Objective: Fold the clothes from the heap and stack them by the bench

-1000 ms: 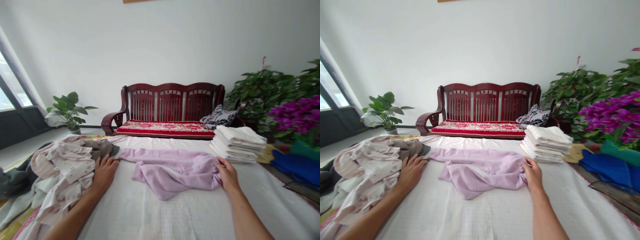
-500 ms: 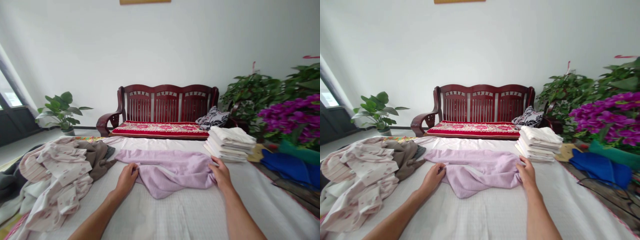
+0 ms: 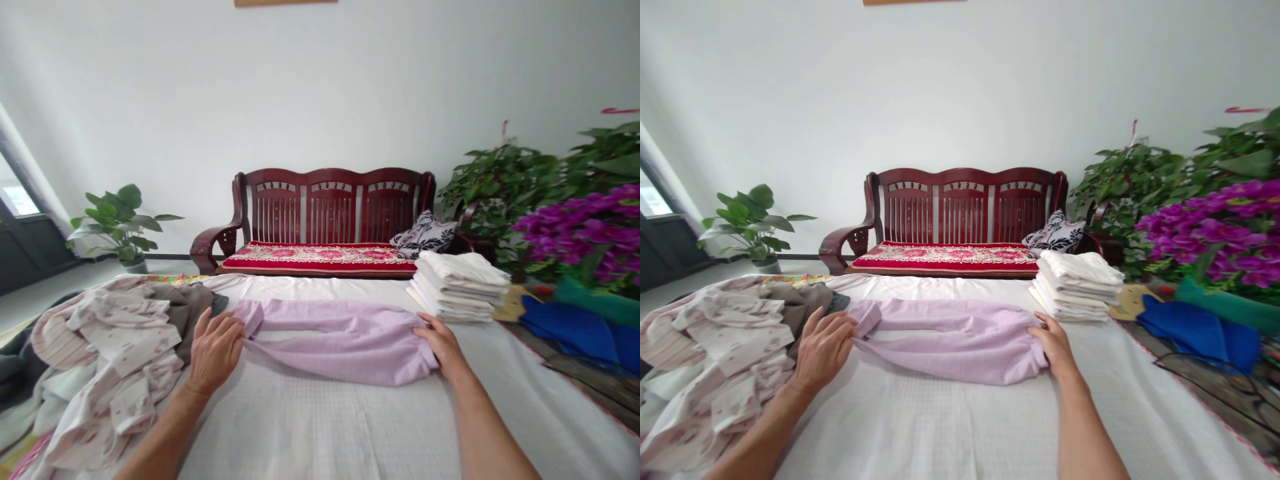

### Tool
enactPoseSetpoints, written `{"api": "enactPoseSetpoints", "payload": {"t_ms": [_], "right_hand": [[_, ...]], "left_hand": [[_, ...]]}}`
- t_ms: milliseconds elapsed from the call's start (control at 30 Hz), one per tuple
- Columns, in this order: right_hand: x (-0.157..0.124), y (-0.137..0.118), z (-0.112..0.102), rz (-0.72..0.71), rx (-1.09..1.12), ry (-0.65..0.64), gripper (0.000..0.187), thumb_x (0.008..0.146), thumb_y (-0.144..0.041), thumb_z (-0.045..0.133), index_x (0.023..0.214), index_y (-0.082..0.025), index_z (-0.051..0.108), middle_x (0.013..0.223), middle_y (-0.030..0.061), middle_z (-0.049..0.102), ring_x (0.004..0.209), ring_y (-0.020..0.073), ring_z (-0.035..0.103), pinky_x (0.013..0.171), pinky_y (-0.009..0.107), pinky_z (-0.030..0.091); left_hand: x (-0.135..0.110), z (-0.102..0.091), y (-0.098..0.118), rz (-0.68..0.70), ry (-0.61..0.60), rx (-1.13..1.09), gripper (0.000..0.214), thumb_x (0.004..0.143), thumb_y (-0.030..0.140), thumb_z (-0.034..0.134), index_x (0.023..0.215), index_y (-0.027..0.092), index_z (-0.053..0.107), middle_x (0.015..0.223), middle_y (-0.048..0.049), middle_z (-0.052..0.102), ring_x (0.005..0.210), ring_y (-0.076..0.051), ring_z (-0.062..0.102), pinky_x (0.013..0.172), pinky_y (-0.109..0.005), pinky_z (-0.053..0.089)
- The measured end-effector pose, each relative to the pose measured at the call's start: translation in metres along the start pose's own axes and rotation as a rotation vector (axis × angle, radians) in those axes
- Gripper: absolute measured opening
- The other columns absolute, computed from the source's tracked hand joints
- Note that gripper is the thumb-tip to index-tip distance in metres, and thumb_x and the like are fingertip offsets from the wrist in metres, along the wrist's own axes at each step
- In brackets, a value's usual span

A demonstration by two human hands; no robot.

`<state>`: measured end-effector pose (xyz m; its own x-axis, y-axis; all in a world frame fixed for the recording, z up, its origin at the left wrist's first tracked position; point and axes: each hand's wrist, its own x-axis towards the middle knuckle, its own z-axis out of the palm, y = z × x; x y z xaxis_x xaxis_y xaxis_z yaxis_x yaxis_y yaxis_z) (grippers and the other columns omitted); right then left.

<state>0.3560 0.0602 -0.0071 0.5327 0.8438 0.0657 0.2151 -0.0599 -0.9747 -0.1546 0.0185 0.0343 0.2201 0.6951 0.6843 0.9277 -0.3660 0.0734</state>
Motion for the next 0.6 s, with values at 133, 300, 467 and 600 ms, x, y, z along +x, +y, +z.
{"api": "enactPoseSetpoints", "payload": {"t_ms": [133,300,467,600], "right_hand": [[0.000,-0.005,0.001,-0.025,-0.093,-0.047,0.039,0.058,-0.045,0.076,0.088,-0.020,0.075,0.078,0.0043,0.075,0.083,0.0277,0.069,0.076,0.035,0.052],[-0.010,-0.013,0.009,0.011,0.230,-0.185,0.045,0.062,-0.045,0.077,0.099,-0.019,0.074,0.095,0.0059,0.078,0.095,0.0269,0.070,0.082,0.034,0.055],[-0.006,-0.006,0.007,0.006,0.380,-0.119,0.064,0.053,-0.022,0.077,0.116,-0.022,0.069,0.096,0.0026,0.078,0.094,0.0250,0.071,0.081,0.032,0.055],[-0.002,-0.001,0.007,-0.022,0.308,-0.106,0.061,0.049,-0.013,0.066,0.109,-0.021,0.070,0.095,0.0025,0.078,0.095,0.0269,0.071,0.079,0.032,0.055]], "left_hand": [[0.005,0.011,0.010,-0.097,-0.130,0.124,0.027,0.085,0.022,0.049,0.066,0.025,0.068,0.075,-0.0047,0.071,0.085,-0.024,0.063,0.115,-0.048,0.022],[0.008,0.014,0.013,-0.171,-0.347,0.277,0.029,0.080,0.017,0.049,0.059,0.021,0.068,0.069,-0.0101,0.071,0.076,-0.028,0.065,0.102,-0.050,0.031],[0.005,0.006,0.001,-0.251,-0.461,0.369,0.029,0.080,0.016,0.047,0.064,0.020,0.071,0.075,-0.0106,0.074,0.078,-0.030,0.069,0.099,-0.052,0.031],[0.010,0.011,-0.010,-0.330,-0.332,0.252,0.035,0.088,0.020,0.039,0.093,0.023,0.074,0.097,-0.0096,0.074,0.090,-0.028,0.069,0.098,-0.046,0.037]]}}
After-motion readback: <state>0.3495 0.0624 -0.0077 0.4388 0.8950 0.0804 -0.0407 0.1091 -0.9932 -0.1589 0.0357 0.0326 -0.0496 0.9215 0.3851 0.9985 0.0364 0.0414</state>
